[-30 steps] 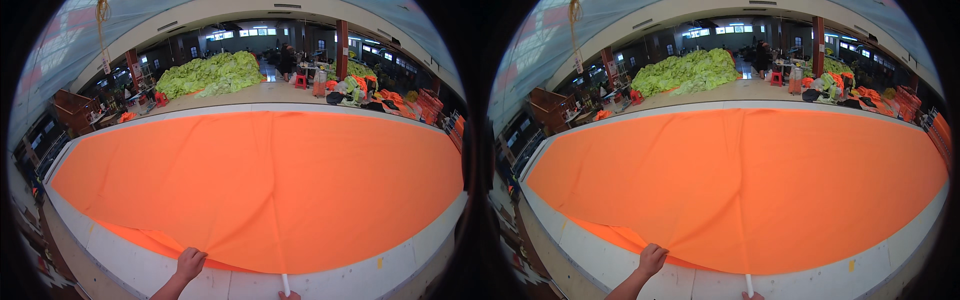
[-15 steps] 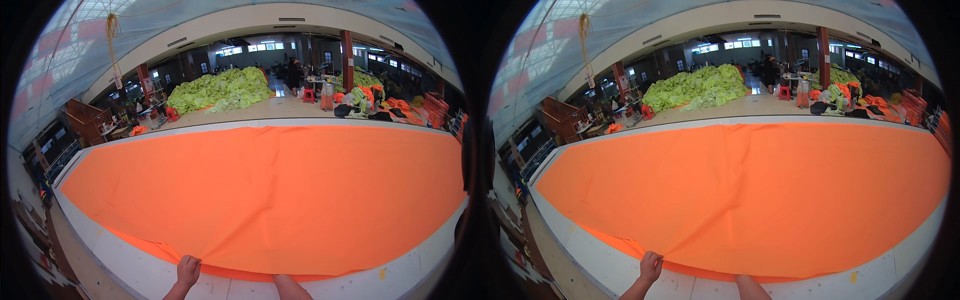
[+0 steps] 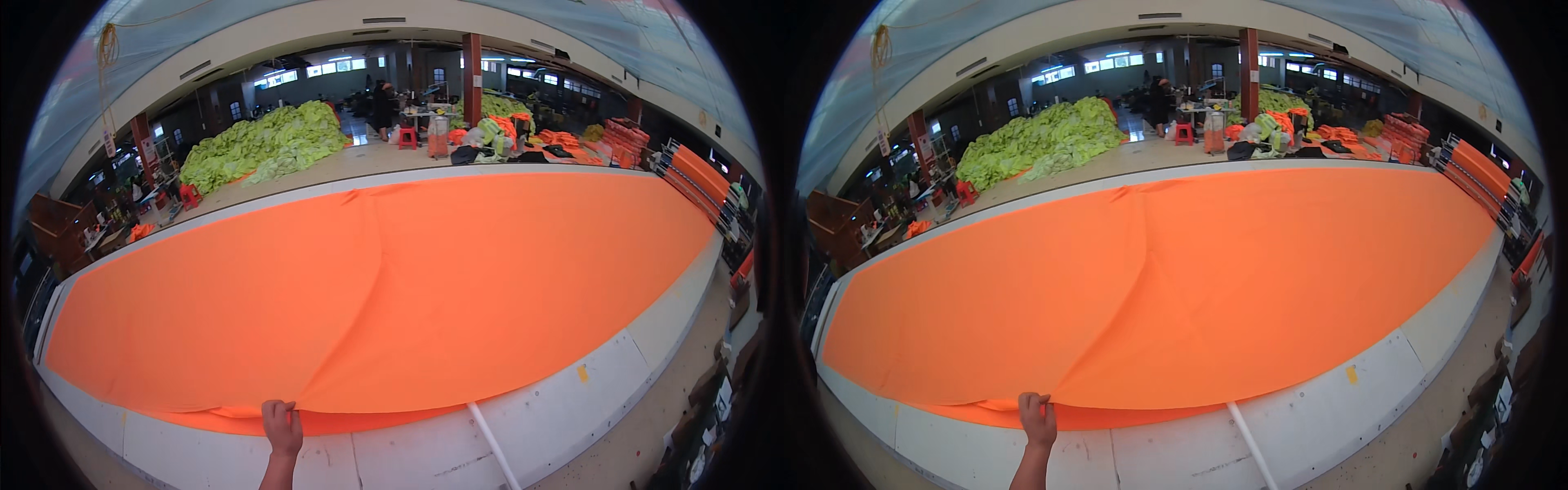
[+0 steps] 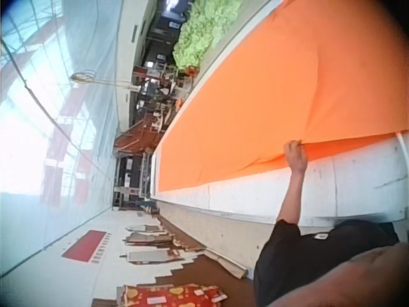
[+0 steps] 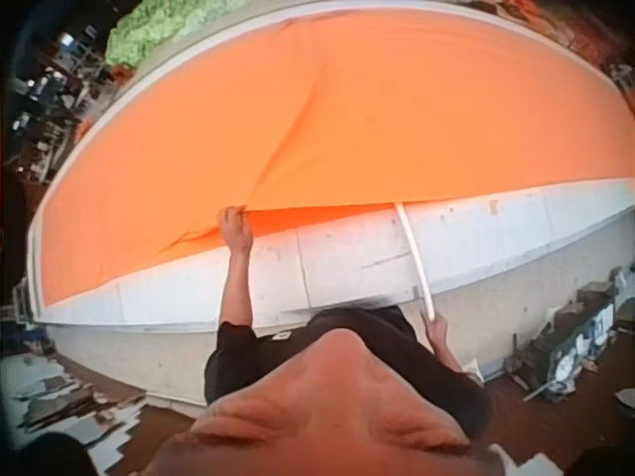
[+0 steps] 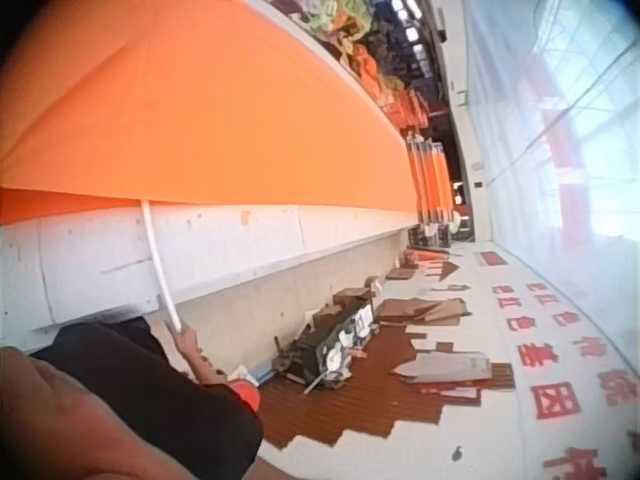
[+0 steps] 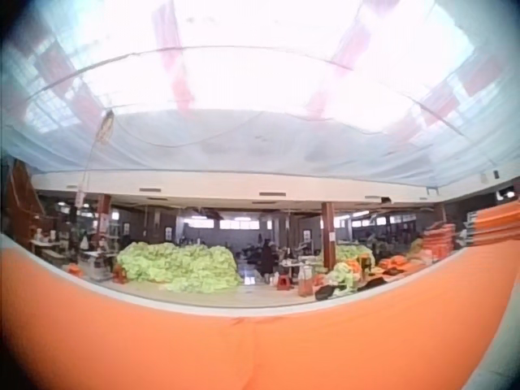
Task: The person folds a large orange fabric sheet on a long table using a white rod to create creases. They repeatedly lift, fold, and press the fabric to align it, then operate a nearby machine control panel.
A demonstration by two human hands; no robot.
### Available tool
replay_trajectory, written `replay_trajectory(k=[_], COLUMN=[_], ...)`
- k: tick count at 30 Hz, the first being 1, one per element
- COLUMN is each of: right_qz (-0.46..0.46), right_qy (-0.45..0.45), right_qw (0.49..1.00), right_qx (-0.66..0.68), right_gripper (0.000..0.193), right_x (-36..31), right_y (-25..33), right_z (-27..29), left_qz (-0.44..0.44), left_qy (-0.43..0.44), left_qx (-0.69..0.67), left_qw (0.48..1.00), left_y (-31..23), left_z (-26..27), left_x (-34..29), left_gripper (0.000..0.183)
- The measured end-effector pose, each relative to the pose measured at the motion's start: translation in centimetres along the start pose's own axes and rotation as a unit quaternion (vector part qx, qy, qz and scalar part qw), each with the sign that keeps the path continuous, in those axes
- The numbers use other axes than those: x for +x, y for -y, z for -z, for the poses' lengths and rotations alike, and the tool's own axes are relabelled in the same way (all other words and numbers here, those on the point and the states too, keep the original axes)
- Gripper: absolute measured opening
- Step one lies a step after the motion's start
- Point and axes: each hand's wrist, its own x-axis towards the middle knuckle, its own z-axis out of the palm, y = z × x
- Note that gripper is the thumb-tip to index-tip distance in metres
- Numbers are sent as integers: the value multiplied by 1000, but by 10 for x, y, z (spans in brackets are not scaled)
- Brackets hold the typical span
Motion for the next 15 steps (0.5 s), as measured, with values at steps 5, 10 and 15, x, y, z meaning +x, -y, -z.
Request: replay_trajectory(k=[5, 10, 15], right_qz=[-15, -2, 27], right_qy=[-60, -39, -51], right_qw=[998, 994, 997], right_qx=[-1, 101, 50], right_gripper=[50, 52, 63], right_x=[-42, 103, 307], right_y=[-9, 18, 159], right_z=[10, -26, -51], left_qz=[32, 73, 105], left_qy=[-23, -41, -51], left_qx=[-42, -39, 19], left_qw=[998, 996, 993], left_y=[-2, -4, -13], left_z=[-6, -9, -9], left_x=[-3, -11, -20], left_gripper=[17, 17, 15])
